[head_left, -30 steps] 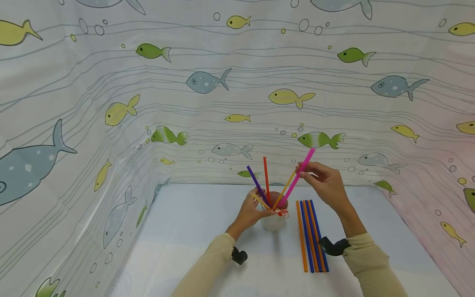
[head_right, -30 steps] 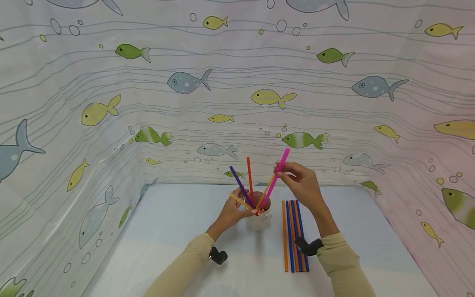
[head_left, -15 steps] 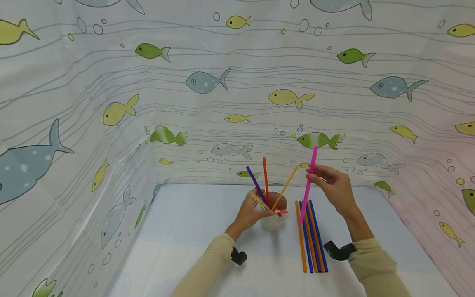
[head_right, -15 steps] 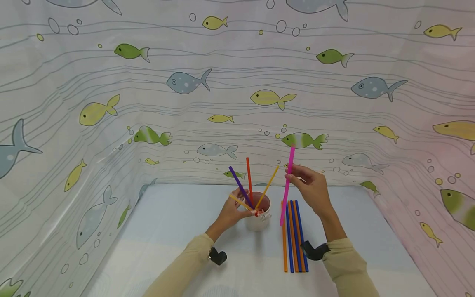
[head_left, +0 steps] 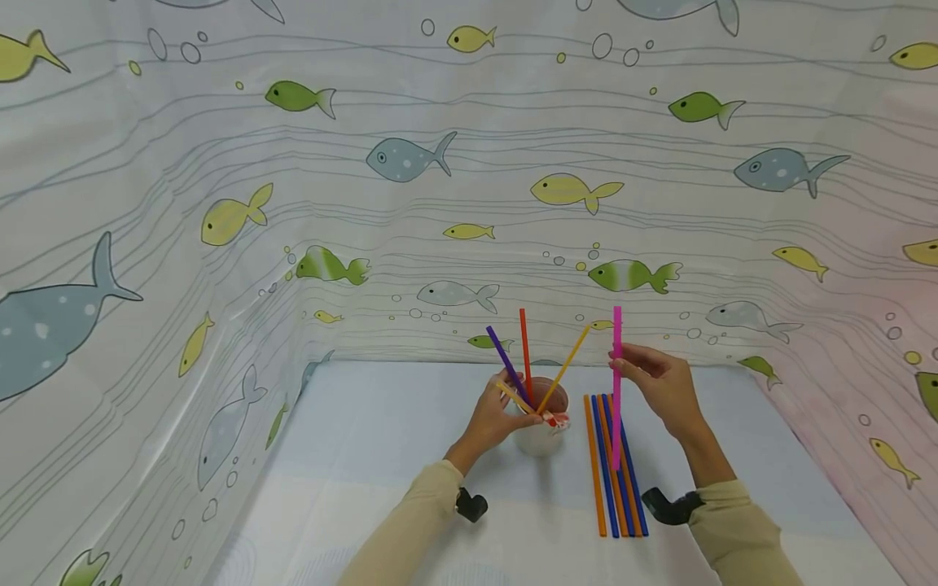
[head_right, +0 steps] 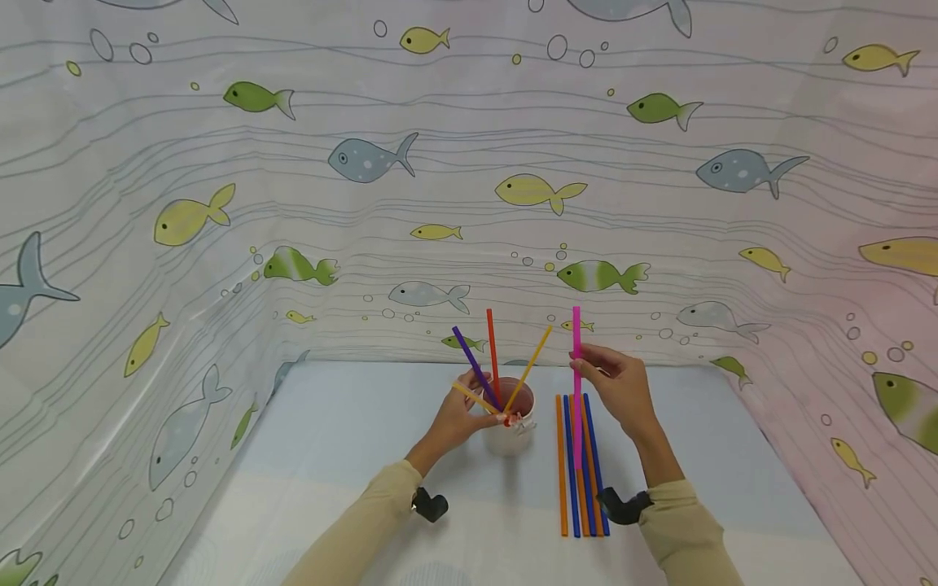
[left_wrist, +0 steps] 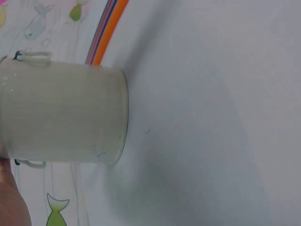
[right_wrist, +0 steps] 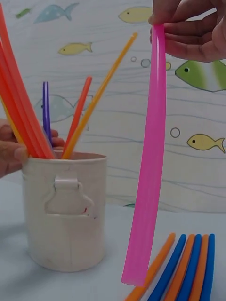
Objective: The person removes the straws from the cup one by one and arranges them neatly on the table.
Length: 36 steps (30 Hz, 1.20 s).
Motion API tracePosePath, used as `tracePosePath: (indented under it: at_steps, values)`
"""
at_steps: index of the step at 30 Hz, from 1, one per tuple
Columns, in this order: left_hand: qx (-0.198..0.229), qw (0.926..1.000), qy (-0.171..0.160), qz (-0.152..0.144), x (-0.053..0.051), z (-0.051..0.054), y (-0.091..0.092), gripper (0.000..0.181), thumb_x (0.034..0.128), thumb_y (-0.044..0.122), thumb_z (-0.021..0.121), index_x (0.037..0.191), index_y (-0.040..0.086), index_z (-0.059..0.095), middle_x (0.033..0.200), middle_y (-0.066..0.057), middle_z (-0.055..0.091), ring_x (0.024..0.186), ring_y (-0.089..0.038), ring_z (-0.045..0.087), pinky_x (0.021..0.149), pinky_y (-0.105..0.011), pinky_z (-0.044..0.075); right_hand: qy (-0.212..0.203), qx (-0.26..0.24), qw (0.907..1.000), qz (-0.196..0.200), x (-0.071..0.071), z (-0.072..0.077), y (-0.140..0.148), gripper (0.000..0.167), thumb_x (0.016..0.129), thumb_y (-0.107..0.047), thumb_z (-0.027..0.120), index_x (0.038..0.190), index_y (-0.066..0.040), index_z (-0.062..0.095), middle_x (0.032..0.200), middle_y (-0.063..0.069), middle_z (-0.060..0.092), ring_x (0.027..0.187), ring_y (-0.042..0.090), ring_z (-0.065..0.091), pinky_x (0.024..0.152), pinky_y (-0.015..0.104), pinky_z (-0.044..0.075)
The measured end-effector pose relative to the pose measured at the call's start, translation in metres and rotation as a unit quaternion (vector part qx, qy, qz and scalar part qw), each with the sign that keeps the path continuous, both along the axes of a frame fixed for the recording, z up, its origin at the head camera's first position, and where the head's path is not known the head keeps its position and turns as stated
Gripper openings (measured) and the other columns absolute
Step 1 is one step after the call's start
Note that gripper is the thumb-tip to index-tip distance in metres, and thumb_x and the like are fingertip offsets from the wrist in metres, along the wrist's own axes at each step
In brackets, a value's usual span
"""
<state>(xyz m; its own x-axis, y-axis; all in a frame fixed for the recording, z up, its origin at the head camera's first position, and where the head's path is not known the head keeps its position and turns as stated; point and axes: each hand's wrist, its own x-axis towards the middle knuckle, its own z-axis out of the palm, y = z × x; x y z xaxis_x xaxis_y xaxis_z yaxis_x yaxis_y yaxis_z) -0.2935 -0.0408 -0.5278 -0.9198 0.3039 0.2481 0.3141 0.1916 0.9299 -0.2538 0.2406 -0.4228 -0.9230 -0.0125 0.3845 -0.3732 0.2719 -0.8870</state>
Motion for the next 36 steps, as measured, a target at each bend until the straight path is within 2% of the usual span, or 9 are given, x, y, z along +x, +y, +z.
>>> tracePosePath:
  at_steps: [9,14,18,23,30,36]
  values:
    - [-0.001,1.0000,0.003,-0.001,-0.001,-0.002,0.000,0.091,0.0769,0.022,0.084,0.149,0.008,0.032,0.145,-0.013,0.039,0.136,-0.023,0.041,0.109,-0.039,0.035,-0.025,0.016,0.9987,-0.041,-0.006,-0.023,0.014,0.043,0.093,-0.026,0.068,0.126,0.002,0.062,0.111,0.014,0.070,0.090,0.008,0.069,0.084,0.013,0.051]
    - [-0.001,1.0000,0.001,0.001,-0.002,-0.002,0.000,0.090,0.0766,0.025,0.085,0.149,0.009,0.033,0.146,-0.014,0.038,0.136,-0.023,0.041,0.109,-0.039,0.036,-0.067,0.038,0.9948,-0.067,-0.009,-0.036,0.020,0.046,0.095,-0.030,0.065,0.129,0.001,0.060,0.115,0.018,0.067,0.090,0.003,0.068,0.081,0.012,0.051]
    - [0.001,1.0000,-0.004,-0.002,-0.002,-0.001,0.000,0.090,0.0768,0.024,0.085,0.149,0.009,0.032,0.148,-0.018,0.036,0.136,-0.023,0.041,0.110,-0.039,0.035,-0.105,0.043,0.9911,-0.070,-0.009,-0.043,0.024,0.047,0.097,-0.030,0.063,0.132,0.001,0.057,0.120,0.020,0.064,0.094,0.006,0.068,0.081,0.014,0.052]
    - [-0.002,1.0000,-0.007,-0.001,-0.002,-0.001,0.000,0.089,0.0772,0.024,0.084,0.149,0.011,0.033,0.147,-0.016,0.037,0.136,-0.021,0.041,0.110,-0.038,0.035,-0.134,0.053,0.9872,-0.069,-0.010,-0.053,0.030,0.047,0.098,-0.028,0.062,0.133,0.003,0.056,0.120,0.023,0.064,0.093,0.009,0.069,0.079,0.015,0.054]
    - [-0.003,1.0000,-0.007,-0.006,-0.002,-0.002,0.000,0.089,0.0780,0.023,0.083,0.149,0.009,0.031,0.148,-0.019,0.037,0.137,-0.022,0.040,0.110,-0.039,0.034,-0.174,0.074,0.9787,-0.081,-0.014,-0.072,0.038,0.048,0.098,-0.031,0.060,0.132,0.004,0.056,0.120,0.022,0.064,0.098,0.021,0.069,0.084,0.025,0.056]
    - [-0.008,0.9999,-0.007,-0.003,-0.002,-0.001,0.000,0.089,0.0781,0.025,0.083,0.149,0.010,0.032,0.148,-0.018,0.037,0.137,-0.022,0.040,0.110,-0.040,0.034,-0.197,0.074,0.9737,-0.086,-0.015,-0.082,0.043,0.047,0.098,-0.028,0.061,0.131,0.006,0.057,0.119,0.022,0.065,0.098,0.022,0.069,0.086,0.032,0.056]
